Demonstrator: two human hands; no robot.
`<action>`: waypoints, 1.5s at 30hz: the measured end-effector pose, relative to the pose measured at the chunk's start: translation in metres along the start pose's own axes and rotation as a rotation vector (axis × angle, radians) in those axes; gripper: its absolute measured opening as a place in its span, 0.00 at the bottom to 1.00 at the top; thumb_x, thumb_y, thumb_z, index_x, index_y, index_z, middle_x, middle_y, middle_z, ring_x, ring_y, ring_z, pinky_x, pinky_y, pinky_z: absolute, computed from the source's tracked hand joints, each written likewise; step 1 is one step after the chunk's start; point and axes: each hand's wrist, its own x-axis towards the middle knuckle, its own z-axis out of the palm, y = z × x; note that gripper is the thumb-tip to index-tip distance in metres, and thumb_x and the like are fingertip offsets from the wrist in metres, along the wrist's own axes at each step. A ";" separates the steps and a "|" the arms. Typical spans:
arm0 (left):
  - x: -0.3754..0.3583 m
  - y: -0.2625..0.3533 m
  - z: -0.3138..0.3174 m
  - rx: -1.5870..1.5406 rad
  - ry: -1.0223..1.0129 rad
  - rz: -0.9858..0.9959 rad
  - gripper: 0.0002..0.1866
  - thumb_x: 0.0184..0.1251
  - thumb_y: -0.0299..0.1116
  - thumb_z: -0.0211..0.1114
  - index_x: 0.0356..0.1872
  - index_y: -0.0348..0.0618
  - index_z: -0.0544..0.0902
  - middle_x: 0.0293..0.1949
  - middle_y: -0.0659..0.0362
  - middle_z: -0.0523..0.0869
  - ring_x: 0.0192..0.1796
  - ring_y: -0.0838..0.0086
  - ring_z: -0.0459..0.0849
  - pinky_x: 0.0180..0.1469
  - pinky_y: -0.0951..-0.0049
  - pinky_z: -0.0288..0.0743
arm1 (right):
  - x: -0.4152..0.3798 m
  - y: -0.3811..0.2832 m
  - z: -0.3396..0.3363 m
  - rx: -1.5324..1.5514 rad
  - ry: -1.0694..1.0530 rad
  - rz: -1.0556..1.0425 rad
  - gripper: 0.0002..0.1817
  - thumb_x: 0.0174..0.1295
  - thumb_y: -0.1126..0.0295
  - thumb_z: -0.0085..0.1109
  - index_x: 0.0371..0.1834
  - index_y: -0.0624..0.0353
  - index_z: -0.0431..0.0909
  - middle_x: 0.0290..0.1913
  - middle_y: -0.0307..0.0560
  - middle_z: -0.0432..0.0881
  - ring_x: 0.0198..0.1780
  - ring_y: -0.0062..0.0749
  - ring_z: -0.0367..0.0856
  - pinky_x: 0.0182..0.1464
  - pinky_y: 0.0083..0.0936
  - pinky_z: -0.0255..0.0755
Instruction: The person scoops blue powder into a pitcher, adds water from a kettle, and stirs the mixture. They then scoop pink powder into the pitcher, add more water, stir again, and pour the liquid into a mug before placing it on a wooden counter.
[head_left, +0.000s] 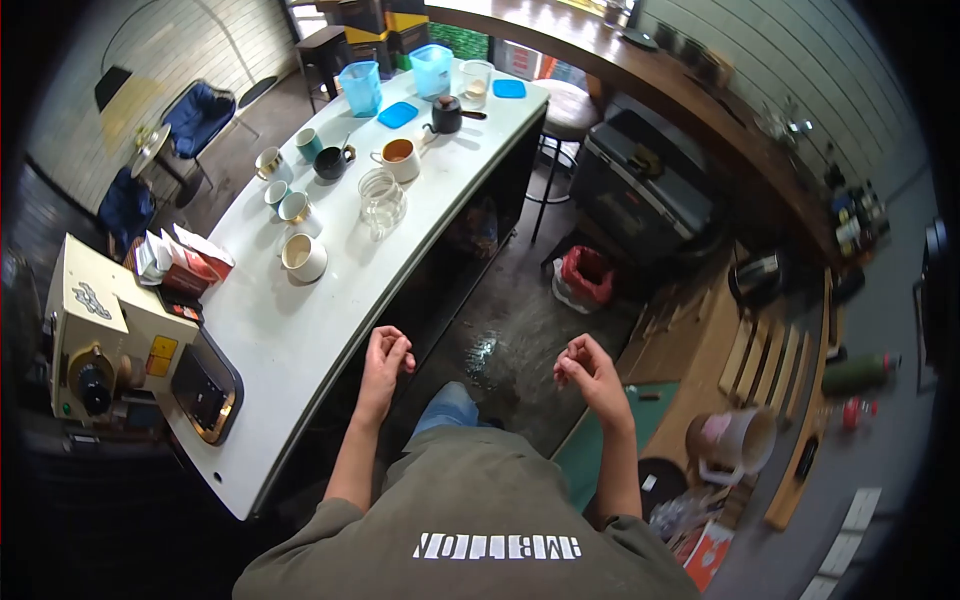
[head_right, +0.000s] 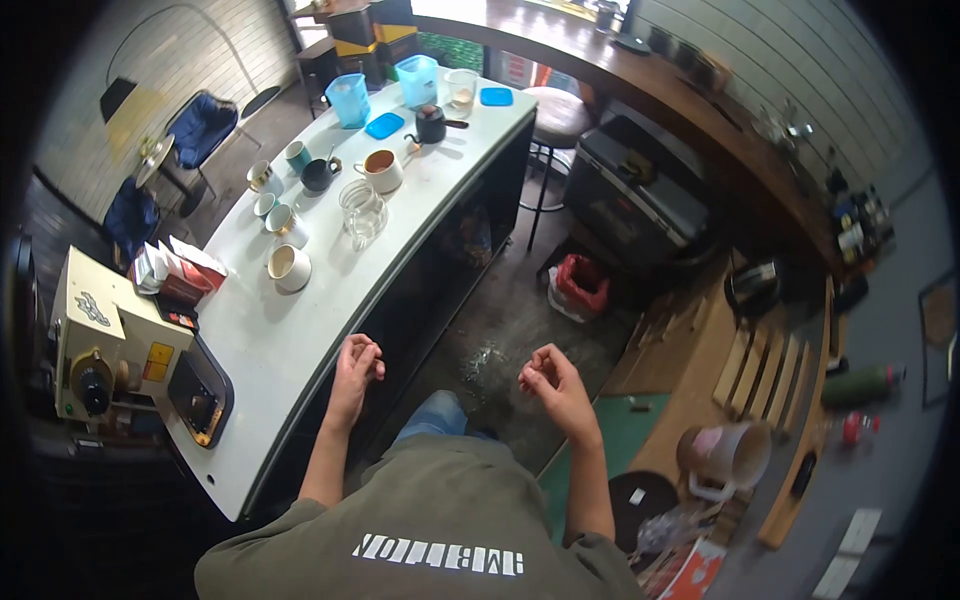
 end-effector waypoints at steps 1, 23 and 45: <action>0.010 -0.002 -0.005 -0.008 0.040 0.007 0.07 0.77 0.33 0.56 0.48 0.44 0.72 0.36 0.63 0.76 0.32 0.83 0.78 0.34 0.81 0.71 | 0.014 -0.001 -0.003 0.007 -0.030 0.024 0.05 0.70 0.74 0.55 0.40 0.57 0.67 0.35 0.39 0.78 0.37 0.20 0.77 0.40 0.18 0.72; 0.241 0.009 -0.018 0.414 0.593 0.178 0.16 0.67 0.36 0.70 0.40 0.38 0.73 0.35 0.61 0.74 0.33 0.78 0.72 0.27 0.78 0.68 | 0.431 -0.115 0.047 -0.022 -0.464 0.023 0.05 0.70 0.74 0.52 0.41 0.57 0.66 0.32 0.41 0.76 0.35 0.24 0.77 0.39 0.21 0.71; 0.251 0.003 0.032 0.145 1.022 -0.090 0.14 0.77 0.37 0.58 0.34 0.38 0.78 0.29 0.65 0.79 0.28 0.85 0.69 0.31 0.82 0.64 | 0.816 -0.141 0.191 -0.659 -0.804 -0.151 0.24 0.69 0.66 0.59 0.64 0.68 0.70 0.37 0.46 0.79 0.30 0.22 0.80 0.23 0.18 0.72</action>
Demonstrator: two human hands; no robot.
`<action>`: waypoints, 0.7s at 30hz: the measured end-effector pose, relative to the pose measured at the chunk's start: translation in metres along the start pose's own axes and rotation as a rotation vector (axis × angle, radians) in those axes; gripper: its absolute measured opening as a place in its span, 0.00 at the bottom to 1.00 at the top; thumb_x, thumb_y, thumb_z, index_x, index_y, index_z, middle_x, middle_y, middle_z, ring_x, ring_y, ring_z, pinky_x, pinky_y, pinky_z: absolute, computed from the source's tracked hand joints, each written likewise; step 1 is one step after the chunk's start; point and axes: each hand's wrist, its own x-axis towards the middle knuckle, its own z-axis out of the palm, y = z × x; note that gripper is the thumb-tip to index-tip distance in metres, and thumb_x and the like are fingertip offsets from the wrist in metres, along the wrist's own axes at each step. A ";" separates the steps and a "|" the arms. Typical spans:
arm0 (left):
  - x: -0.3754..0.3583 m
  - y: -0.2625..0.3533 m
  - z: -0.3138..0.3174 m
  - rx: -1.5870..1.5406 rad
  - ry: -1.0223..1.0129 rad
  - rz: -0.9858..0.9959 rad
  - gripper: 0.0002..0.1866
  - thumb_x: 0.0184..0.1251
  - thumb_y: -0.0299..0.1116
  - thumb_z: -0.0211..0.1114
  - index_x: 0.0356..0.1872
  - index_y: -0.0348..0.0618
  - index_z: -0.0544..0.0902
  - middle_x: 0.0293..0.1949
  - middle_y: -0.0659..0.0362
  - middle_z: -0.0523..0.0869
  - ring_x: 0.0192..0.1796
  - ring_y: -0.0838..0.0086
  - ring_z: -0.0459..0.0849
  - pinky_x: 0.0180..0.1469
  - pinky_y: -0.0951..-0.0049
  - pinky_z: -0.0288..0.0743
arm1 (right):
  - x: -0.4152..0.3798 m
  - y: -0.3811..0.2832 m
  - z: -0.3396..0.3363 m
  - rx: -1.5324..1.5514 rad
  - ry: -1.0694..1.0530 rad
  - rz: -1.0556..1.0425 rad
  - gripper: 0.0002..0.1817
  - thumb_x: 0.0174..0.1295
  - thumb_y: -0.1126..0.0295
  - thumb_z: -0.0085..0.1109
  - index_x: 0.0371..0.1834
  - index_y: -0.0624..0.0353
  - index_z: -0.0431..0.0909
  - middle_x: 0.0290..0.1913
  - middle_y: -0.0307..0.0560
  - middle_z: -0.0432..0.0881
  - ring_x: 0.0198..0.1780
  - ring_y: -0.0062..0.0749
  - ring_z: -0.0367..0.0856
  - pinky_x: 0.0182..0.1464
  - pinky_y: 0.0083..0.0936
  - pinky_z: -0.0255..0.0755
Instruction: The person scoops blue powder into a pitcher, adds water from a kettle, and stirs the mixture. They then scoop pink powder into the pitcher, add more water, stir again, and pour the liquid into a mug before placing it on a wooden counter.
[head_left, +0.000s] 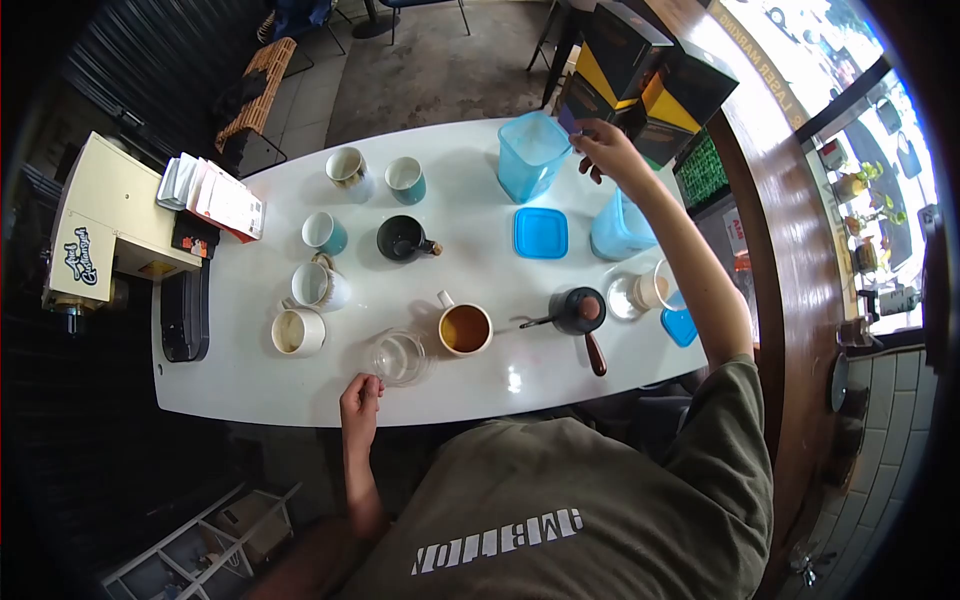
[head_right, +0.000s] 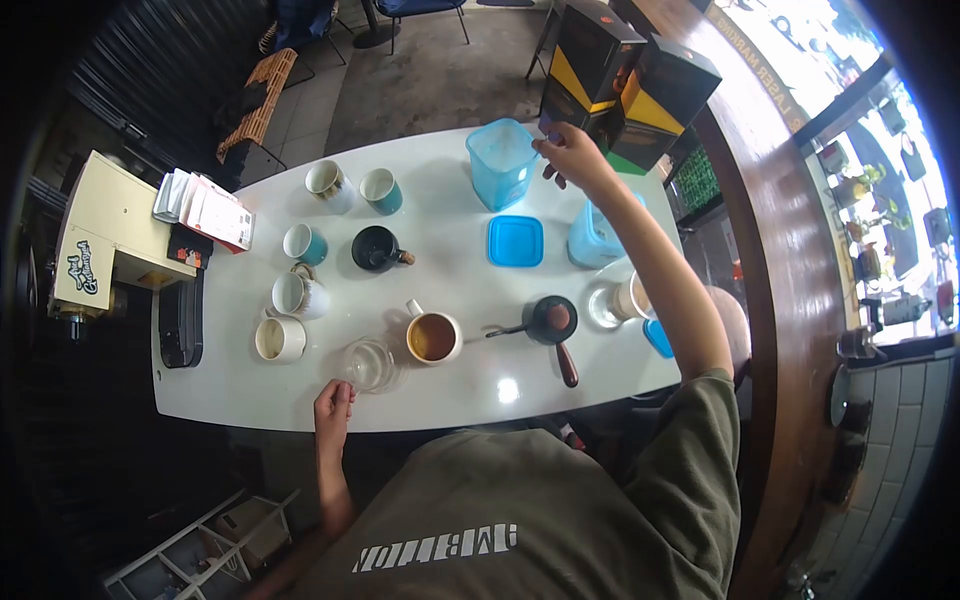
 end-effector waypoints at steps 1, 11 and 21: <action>0.000 -0.001 0.003 -0.028 0.030 -0.011 0.14 0.77 0.37 0.57 0.34 0.38 0.78 0.29 0.66 0.78 0.29 0.86 0.67 0.31 0.82 0.62 | 0.007 0.002 -0.001 0.003 -0.003 -0.013 0.24 0.69 0.66 0.59 0.64 0.68 0.70 0.37 0.46 0.79 0.30 0.22 0.80 0.23 0.18 0.72; 0.004 -0.003 0.012 -0.053 0.134 -0.025 0.13 0.77 0.36 0.57 0.32 0.40 0.76 0.28 0.69 0.73 0.29 0.87 0.63 0.32 0.82 0.57 | 0.045 -0.001 0.031 -0.482 -0.090 -0.368 0.15 0.64 0.63 0.61 0.40 0.67 0.82 0.36 0.60 0.85 0.40 0.49 0.85 0.44 0.37 0.76; 0.001 0.001 0.009 0.004 0.111 -0.039 0.13 0.75 0.40 0.60 0.33 0.42 0.78 0.26 0.70 0.72 0.28 0.87 0.65 0.30 0.82 0.58 | -0.019 -0.056 -0.001 -0.549 0.076 -0.653 0.08 0.69 0.71 0.49 0.41 0.63 0.75 0.42 0.56 0.81 0.42 0.56 0.81 0.44 0.45 0.74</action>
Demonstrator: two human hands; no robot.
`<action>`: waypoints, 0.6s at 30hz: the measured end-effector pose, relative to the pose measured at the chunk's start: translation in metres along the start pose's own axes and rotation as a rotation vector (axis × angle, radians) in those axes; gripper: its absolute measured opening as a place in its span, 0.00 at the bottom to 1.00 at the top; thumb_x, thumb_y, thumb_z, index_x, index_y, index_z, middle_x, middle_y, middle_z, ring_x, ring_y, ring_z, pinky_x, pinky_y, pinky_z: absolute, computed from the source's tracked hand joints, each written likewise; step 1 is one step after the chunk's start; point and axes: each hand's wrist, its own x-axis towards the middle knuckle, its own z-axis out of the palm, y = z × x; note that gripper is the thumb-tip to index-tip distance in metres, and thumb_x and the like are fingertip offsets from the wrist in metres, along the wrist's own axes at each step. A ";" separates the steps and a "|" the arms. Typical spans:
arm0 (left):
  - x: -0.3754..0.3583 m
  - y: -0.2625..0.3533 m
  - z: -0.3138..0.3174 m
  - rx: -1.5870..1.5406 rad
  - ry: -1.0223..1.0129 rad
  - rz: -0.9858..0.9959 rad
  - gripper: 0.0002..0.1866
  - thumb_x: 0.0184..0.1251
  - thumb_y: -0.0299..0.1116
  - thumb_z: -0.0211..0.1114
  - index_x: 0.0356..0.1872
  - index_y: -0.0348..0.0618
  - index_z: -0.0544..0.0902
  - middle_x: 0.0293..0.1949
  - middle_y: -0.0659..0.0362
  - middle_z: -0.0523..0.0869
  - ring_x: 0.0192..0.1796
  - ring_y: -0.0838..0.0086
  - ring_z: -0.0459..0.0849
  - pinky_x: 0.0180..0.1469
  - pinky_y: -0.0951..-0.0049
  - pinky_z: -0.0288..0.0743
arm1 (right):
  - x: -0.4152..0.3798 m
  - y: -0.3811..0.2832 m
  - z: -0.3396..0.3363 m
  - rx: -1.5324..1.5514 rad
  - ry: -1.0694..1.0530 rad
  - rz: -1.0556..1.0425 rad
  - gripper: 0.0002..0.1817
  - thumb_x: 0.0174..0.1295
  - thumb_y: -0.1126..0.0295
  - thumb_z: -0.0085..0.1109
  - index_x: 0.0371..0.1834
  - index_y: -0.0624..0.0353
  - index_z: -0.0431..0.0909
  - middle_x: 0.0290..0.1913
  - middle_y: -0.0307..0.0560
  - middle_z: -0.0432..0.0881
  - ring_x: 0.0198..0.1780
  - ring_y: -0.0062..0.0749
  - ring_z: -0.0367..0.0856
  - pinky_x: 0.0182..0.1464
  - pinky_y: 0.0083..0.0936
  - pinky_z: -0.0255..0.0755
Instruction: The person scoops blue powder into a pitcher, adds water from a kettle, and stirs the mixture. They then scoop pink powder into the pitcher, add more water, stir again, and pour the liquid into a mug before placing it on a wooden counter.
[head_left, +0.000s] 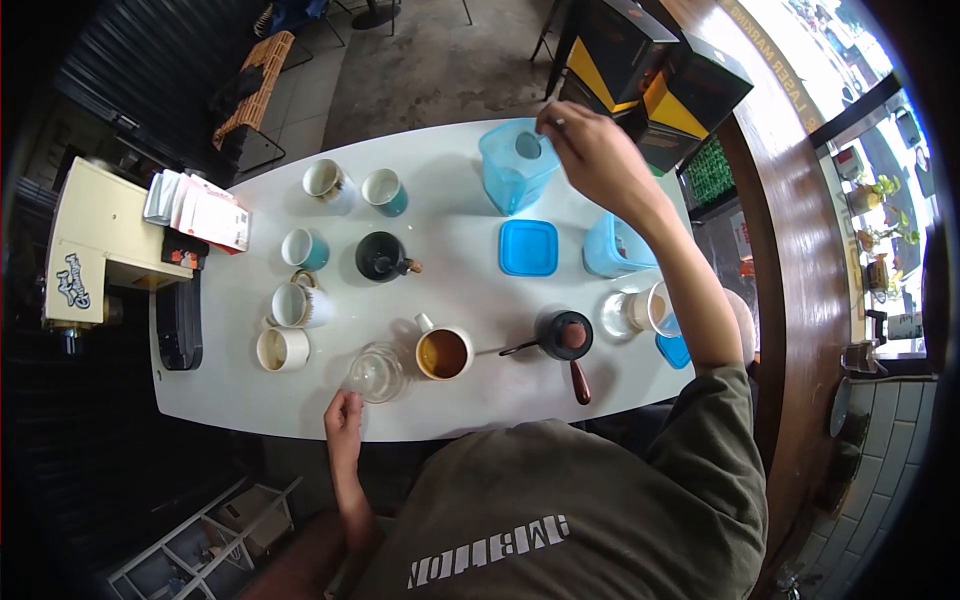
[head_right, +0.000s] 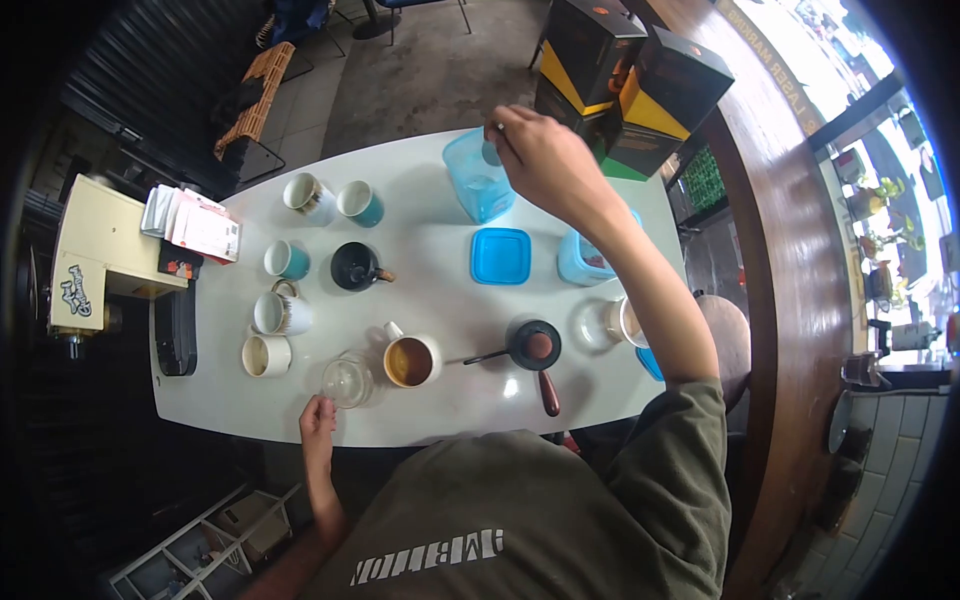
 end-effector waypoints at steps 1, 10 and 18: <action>-0.001 0.002 0.002 -0.005 0.039 -0.015 0.13 0.75 0.40 0.60 0.33 0.42 0.78 0.26 0.69 0.73 0.28 0.87 0.65 0.30 0.82 0.59 | -0.008 -0.009 -0.018 -0.007 0.056 0.013 0.07 0.69 0.70 0.50 0.41 0.63 0.75 0.39 0.57 0.81 0.42 0.56 0.81 0.44 0.45 0.74; -0.004 0.013 -0.003 -0.011 0.011 -0.103 0.12 0.77 0.40 0.58 0.36 0.42 0.79 0.29 0.69 0.74 0.32 0.86 0.68 0.34 0.82 0.62 | -0.118 -0.029 -0.110 0.062 0.358 0.182 0.04 0.68 0.78 0.51 0.37 0.68 0.74 0.30 0.49 0.79 0.29 0.35 0.78 0.36 0.27 0.73; -0.002 0.028 0.002 0.076 0.011 -0.091 0.15 0.78 0.40 0.56 0.30 0.44 0.73 0.26 0.68 0.70 0.30 0.84 0.66 0.34 0.80 0.61 | -0.158 0.024 -0.054 0.030 0.186 0.441 0.04 0.67 0.77 0.54 0.40 0.66 0.73 0.31 0.58 0.79 0.35 0.55 0.78 0.39 0.43 0.71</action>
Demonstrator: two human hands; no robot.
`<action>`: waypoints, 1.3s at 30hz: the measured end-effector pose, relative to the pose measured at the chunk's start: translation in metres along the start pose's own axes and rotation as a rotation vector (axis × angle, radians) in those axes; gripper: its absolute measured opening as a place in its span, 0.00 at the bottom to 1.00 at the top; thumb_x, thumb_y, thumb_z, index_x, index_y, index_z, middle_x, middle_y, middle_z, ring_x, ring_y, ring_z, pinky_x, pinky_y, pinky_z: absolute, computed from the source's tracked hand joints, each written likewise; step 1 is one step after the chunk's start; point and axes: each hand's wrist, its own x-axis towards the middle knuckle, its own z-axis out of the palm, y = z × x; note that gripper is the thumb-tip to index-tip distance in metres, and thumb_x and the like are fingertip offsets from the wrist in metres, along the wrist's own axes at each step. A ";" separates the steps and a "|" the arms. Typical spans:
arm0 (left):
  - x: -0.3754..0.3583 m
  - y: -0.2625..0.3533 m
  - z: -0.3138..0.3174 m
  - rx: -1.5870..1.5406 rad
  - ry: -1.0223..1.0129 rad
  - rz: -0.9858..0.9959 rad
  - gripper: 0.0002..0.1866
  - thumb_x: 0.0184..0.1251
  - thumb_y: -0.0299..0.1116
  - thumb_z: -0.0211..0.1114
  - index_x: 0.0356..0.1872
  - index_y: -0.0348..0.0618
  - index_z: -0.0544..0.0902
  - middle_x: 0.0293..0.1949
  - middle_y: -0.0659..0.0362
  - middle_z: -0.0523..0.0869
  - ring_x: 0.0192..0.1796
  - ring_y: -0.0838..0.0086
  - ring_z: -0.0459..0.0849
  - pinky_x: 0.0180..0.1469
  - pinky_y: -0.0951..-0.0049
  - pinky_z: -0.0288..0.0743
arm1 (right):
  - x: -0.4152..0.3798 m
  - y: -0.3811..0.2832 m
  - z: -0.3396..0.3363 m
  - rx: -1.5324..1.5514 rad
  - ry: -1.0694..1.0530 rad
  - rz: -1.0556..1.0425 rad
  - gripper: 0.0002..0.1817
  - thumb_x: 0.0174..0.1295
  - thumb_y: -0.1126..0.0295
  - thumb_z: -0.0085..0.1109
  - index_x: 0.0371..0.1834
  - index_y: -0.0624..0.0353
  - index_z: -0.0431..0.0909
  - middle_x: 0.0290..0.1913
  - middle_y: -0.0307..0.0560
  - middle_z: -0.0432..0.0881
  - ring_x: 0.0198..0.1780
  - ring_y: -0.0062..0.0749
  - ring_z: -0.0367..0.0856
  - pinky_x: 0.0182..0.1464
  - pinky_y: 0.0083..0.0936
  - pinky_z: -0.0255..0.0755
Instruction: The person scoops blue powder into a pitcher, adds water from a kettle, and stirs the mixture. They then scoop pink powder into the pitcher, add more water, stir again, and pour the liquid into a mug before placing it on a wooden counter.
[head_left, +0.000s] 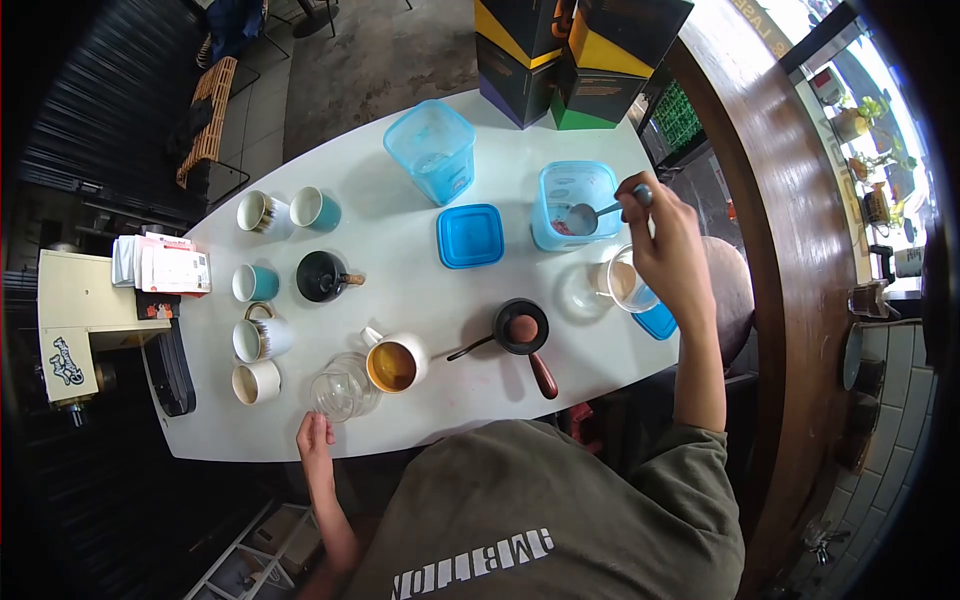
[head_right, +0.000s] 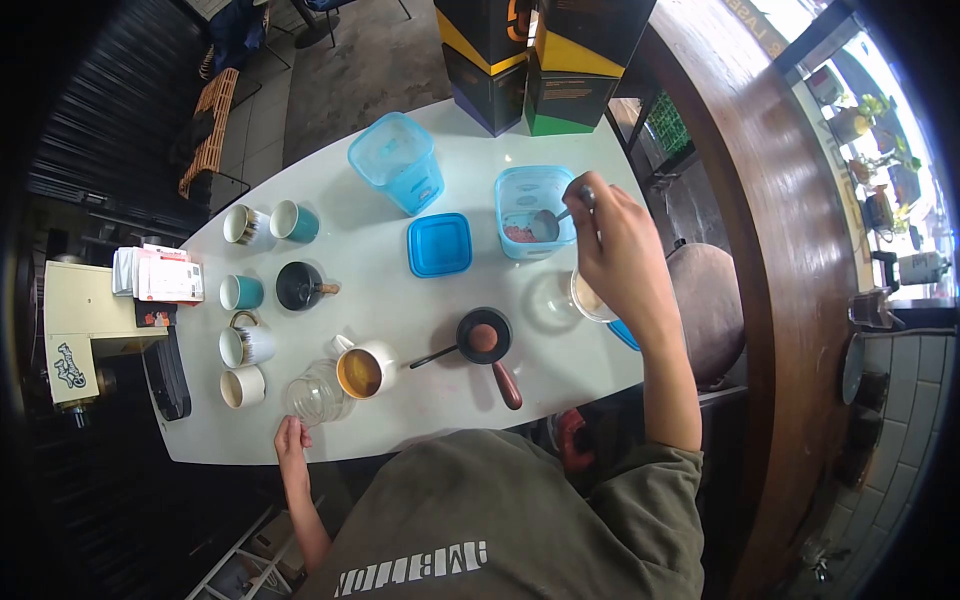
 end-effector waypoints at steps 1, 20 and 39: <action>0.000 0.000 0.001 0.002 0.004 -0.008 0.15 0.78 0.39 0.55 0.30 0.44 0.72 0.26 0.67 0.69 0.29 0.83 0.66 0.34 0.80 0.61 | -0.001 0.006 0.005 -0.034 0.001 -0.008 0.04 0.66 0.76 0.54 0.40 0.65 0.73 0.31 0.57 0.78 0.35 0.54 0.78 0.39 0.43 0.70; -0.005 -0.015 -0.004 -0.001 0.017 -0.001 0.16 0.80 0.38 0.52 0.28 0.43 0.67 0.24 0.65 0.68 0.28 0.81 0.67 0.34 0.77 0.64 | -0.003 0.033 0.027 -0.174 -0.041 -0.041 0.08 0.61 0.78 0.60 0.41 0.60 0.74 0.32 0.44 0.80 0.40 0.40 0.74 0.48 0.35 0.68; -0.001 -0.032 -0.027 0.108 -0.044 0.007 0.18 0.77 0.47 0.57 0.37 0.39 0.74 0.27 0.64 0.74 0.29 0.81 0.70 0.33 0.79 0.65 | 0.005 0.034 0.038 -0.182 -0.088 -0.050 0.08 0.59 0.77 0.64 0.40 0.56 0.77 0.33 0.40 0.78 0.37 0.35 0.71 0.46 0.31 0.62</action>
